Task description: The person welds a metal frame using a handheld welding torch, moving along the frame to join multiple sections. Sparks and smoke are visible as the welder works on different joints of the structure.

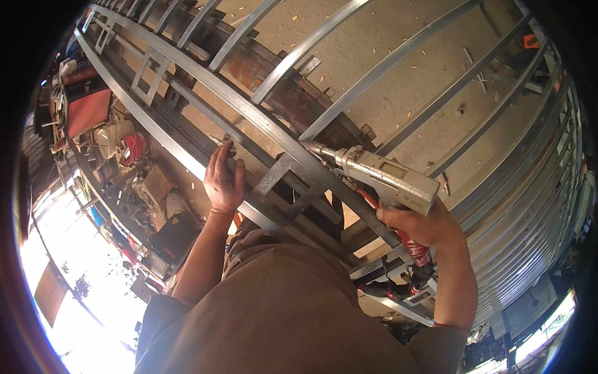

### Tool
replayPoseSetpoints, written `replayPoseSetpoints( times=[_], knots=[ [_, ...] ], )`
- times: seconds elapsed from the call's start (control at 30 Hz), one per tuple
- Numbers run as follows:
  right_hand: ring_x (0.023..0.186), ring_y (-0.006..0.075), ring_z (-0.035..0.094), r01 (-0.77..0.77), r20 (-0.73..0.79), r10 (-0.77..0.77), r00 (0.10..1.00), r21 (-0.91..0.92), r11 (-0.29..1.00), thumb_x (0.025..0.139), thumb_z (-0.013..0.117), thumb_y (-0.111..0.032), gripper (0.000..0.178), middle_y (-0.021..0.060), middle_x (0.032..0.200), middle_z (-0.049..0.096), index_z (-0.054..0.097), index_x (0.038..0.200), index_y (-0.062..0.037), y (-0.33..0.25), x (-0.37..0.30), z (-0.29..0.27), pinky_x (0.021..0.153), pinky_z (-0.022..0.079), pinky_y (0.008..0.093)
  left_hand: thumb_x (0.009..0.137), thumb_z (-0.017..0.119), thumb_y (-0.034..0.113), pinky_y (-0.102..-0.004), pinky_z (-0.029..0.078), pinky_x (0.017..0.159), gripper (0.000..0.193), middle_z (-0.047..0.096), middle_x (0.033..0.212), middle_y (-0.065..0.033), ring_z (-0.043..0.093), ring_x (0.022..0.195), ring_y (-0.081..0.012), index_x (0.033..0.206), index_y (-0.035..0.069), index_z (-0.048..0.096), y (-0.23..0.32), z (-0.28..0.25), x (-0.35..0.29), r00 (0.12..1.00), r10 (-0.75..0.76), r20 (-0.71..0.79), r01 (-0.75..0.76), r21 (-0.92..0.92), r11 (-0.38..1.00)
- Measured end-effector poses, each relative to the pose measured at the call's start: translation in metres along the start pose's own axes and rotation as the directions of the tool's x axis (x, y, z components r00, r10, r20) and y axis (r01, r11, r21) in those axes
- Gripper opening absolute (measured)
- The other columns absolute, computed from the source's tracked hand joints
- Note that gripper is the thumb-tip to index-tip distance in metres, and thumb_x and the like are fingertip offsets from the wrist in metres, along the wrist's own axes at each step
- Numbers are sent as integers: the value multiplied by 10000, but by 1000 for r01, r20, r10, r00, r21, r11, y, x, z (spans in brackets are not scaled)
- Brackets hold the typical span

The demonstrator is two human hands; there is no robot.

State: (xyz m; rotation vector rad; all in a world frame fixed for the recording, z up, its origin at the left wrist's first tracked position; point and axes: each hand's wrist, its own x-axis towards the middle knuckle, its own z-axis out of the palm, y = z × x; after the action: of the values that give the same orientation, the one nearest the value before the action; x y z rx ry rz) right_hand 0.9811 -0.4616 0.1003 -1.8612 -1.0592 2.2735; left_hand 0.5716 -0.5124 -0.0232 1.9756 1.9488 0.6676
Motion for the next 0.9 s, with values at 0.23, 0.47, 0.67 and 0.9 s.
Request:
replayPoseSetpoints(
  times=[0.23,0.47,0.67,0.9],
  knots=[
    [879,145,662,22,-3,-22,1000,-4,1000,831,820,-142,434,44,985,720,685,1224,-17,-2,-1,2,774,564,311,878,704,137,-442,565,849,495,704,1182,-171,718,984,-359,1356,40,626,1,-1,-1,1000,-9,9,9,-1,1000],
    [872,147,663,48,-7,-48,999,0,999,830,816,-141,459,44,987,719,680,1251,-21,-4,-2,5,774,565,314,886,704,141,-441,567,845,492,702,1184,-173,720,984,-359,1360,37,621,1,-1,0,1000,-7,4,8,-10,1000],
    [733,134,640,97,-45,-98,994,-40,995,844,795,-40,303,36,894,667,674,1119,-2,-2,-1,8,646,556,309,887,698,133,-441,570,841,484,705,1176,-168,722,976,-355,1354,34,620,2,-1,0,1000,-4,4,4,-14,1000],
    [873,153,698,64,-158,-51,986,75,995,839,813,-89,385,51,977,729,690,1199,-27,-1,-39,10,752,580,318,875,698,129,-441,573,848,476,711,1174,-164,723,981,-350,1337,37,629,3,-3,1,1000,-2,1,2,-15,1000]
  ],
)
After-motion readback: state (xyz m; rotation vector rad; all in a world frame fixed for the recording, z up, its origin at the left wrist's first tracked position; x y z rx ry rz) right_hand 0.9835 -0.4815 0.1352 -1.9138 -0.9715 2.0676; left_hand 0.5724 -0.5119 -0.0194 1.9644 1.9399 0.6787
